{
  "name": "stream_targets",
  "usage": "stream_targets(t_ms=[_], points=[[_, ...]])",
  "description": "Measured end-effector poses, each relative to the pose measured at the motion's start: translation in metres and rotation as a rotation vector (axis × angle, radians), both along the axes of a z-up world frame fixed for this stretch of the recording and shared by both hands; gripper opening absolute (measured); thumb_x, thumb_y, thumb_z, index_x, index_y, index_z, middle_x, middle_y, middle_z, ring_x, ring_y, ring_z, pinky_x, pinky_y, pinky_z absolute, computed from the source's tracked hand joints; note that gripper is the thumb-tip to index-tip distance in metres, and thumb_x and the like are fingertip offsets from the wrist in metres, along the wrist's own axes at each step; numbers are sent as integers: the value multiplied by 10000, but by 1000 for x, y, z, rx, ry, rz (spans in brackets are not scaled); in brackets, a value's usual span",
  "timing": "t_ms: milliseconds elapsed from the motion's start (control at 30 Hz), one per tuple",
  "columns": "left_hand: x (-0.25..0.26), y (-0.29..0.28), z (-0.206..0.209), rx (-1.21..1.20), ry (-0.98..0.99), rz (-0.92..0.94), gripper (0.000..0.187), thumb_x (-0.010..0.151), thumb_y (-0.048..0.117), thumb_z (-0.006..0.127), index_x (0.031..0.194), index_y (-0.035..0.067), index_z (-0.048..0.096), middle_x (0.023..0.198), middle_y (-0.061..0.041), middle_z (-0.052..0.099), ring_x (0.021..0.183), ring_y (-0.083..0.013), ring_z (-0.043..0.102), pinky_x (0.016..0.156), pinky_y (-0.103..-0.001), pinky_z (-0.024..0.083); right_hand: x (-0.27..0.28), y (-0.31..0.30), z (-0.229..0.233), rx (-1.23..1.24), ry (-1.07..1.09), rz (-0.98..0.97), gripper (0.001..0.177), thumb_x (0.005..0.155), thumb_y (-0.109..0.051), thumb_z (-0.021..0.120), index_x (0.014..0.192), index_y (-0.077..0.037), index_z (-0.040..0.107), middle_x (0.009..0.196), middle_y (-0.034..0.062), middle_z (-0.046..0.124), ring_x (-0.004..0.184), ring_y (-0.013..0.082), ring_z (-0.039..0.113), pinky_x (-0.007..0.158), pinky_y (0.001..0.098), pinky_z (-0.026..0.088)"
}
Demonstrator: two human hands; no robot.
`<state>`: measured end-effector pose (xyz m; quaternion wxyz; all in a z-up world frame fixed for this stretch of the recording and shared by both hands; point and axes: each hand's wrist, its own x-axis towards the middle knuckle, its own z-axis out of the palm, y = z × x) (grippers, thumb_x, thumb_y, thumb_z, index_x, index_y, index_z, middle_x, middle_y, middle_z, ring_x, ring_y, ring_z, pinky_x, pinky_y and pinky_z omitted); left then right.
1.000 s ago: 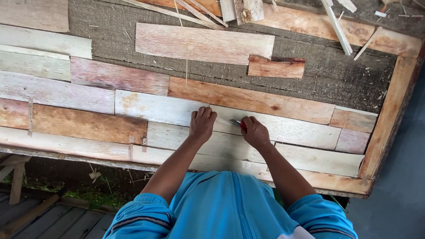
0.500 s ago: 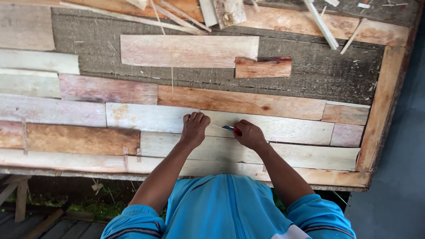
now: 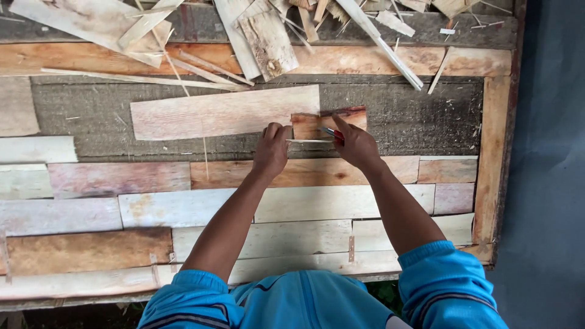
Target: Cutting thin wood strips with a utility knife and arranging them on a wooden base to create a pattern.
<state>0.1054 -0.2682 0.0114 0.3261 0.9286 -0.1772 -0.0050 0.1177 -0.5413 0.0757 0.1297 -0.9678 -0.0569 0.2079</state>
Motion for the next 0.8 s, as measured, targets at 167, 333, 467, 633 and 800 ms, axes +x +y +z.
stream_targets(t_ms=[167, 333, 467, 633, 800], points=[[18, -12, 3, -10, 82, 42, 572, 893, 3, 734, 1409, 107, 509, 1270, -128, 445, 1082, -377, 581, 901, -494, 573, 35, 3, 12, 8, 154, -23, 919, 873, -268, 724, 1651, -257, 236, 1310, 220, 661, 1183, 424, 663, 949, 570, 567], [14, -12, 5, 12, 147, 46, 577, 929, -2, 706, 1454, 97, 487, 1317, -146, 439, 1145, -361, 560, 929, -476, 575, 49, 1, -4, -32, 221, -20, 929, 823, -278, 759, 1624, -317, 291, 1434, 174, 588, 1257, 402, 623, 988, 559, 554], [7, -16, 19, -7, 223, 58, 516, 1002, 45, 649, 1472, 127, 453, 1343, -123, 423, 1247, -368, 504, 942, -497, 597, 44, 9, 0, -97, 99, -72, 626, 791, -276, 820, 1347, -244, 534, 1257, 109, 535, 1054, 438, 697, 856, 573, 610], [-1, -15, 28, -133, 340, 127, 467, 1063, 78, 576, 1501, 134, 420, 1381, -144, 439, 1288, -417, 509, 924, -555, 608, 44, 14, 15, -202, 12, -40, 444, 846, -307, 824, 1246, -200, 664, 1200, 68, 485, 1026, 393, 713, 853, 542, 613], [7, -2, 56, -540, 355, 310, 484, 998, 2, 631, 1456, 75, 492, 1251, -189, 554, 1123, -362, 672, 974, -445, 623, 50, 21, 46, -103, -28, 28, 342, 840, -286, 801, 1143, -141, 733, 971, 117, 693, 893, 382, 755, 758, 490, 615]])
